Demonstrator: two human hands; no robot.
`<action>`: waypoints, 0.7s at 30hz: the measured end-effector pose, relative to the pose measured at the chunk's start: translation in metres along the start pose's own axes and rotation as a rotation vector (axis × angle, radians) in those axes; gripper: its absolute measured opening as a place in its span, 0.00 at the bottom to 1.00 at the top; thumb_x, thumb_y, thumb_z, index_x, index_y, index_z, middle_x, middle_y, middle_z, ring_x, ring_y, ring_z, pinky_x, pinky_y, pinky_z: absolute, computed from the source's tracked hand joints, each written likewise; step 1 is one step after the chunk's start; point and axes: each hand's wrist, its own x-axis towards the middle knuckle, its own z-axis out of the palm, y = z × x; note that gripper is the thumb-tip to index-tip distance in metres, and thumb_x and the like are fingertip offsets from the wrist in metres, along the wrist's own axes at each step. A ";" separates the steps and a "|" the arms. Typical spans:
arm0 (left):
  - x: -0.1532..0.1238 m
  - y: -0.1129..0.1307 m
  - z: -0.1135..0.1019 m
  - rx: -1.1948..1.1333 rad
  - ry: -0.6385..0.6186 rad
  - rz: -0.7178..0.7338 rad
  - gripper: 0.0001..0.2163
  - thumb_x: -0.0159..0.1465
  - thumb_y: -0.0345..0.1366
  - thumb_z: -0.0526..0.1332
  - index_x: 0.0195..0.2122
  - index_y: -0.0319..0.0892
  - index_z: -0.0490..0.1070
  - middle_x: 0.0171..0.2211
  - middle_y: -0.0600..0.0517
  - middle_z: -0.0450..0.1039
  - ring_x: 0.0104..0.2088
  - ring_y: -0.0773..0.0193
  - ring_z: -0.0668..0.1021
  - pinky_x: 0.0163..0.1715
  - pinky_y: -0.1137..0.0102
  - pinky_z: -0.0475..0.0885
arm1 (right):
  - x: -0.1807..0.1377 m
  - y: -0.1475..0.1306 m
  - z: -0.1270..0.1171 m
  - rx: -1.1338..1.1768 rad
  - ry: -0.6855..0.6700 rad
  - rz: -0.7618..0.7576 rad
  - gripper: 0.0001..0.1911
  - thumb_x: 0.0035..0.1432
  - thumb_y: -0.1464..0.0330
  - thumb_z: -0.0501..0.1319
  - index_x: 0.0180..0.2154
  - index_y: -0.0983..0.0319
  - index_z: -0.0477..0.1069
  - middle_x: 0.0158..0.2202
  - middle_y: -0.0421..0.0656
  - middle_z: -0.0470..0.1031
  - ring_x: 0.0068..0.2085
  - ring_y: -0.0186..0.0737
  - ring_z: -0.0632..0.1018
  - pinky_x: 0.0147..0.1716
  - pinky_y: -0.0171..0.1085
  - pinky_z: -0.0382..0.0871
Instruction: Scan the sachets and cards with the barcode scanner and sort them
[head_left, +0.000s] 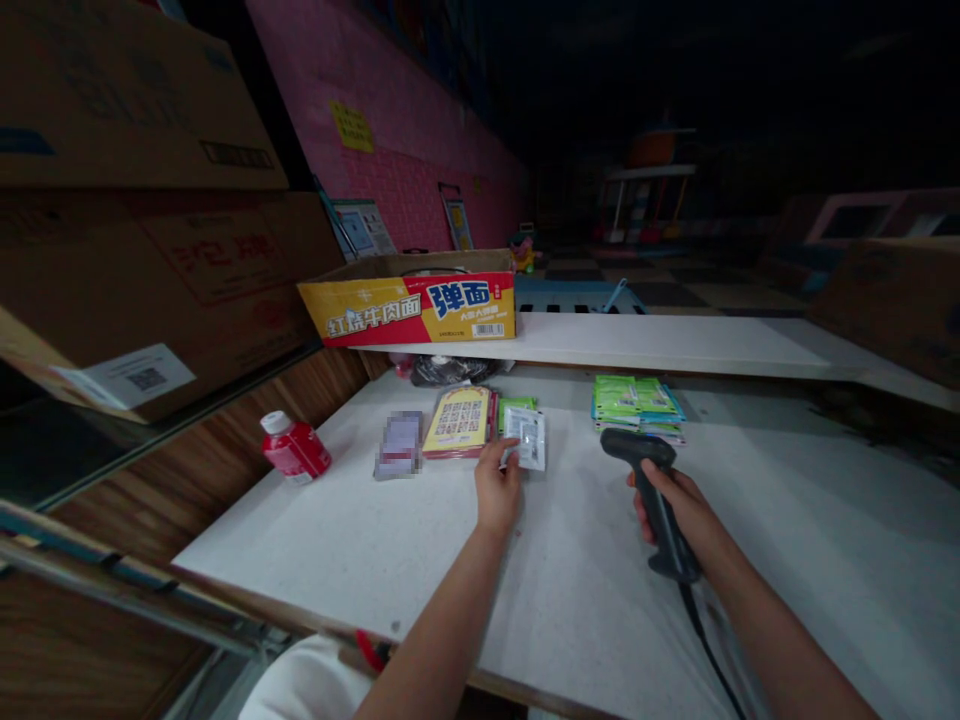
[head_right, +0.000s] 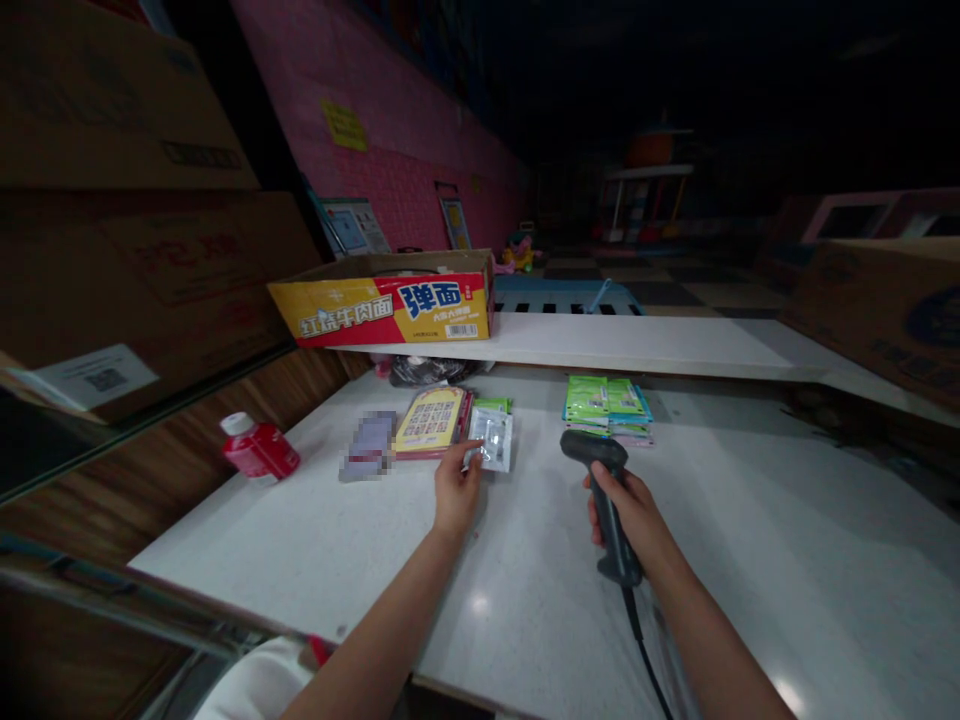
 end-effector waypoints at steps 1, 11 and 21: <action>0.000 -0.001 -0.001 0.039 0.003 0.004 0.10 0.62 0.34 0.55 0.42 0.42 0.73 0.42 0.46 0.74 0.45 0.57 0.75 0.39 0.68 0.72 | 0.000 0.000 0.000 0.009 0.009 -0.002 0.20 0.53 0.49 0.61 0.33 0.61 0.68 0.15 0.36 0.70 0.12 0.35 0.71 0.10 0.32 0.62; -0.013 0.032 -0.005 0.723 -0.047 0.001 0.18 0.56 0.37 0.66 0.48 0.42 0.73 0.48 0.40 0.66 0.49 0.46 0.69 0.50 0.54 0.66 | 0.004 0.002 -0.002 0.009 0.001 0.014 0.20 0.55 0.50 0.59 0.33 0.61 0.68 0.15 0.37 0.70 0.12 0.35 0.71 0.10 0.31 0.62; -0.006 0.022 0.001 0.690 -0.365 0.164 0.13 0.60 0.32 0.63 0.46 0.44 0.76 0.50 0.46 0.70 0.50 0.55 0.71 0.52 0.62 0.67 | 0.005 0.003 -0.003 0.025 0.008 0.006 0.20 0.55 0.50 0.60 0.33 0.61 0.68 0.16 0.36 0.71 0.12 0.34 0.71 0.10 0.31 0.64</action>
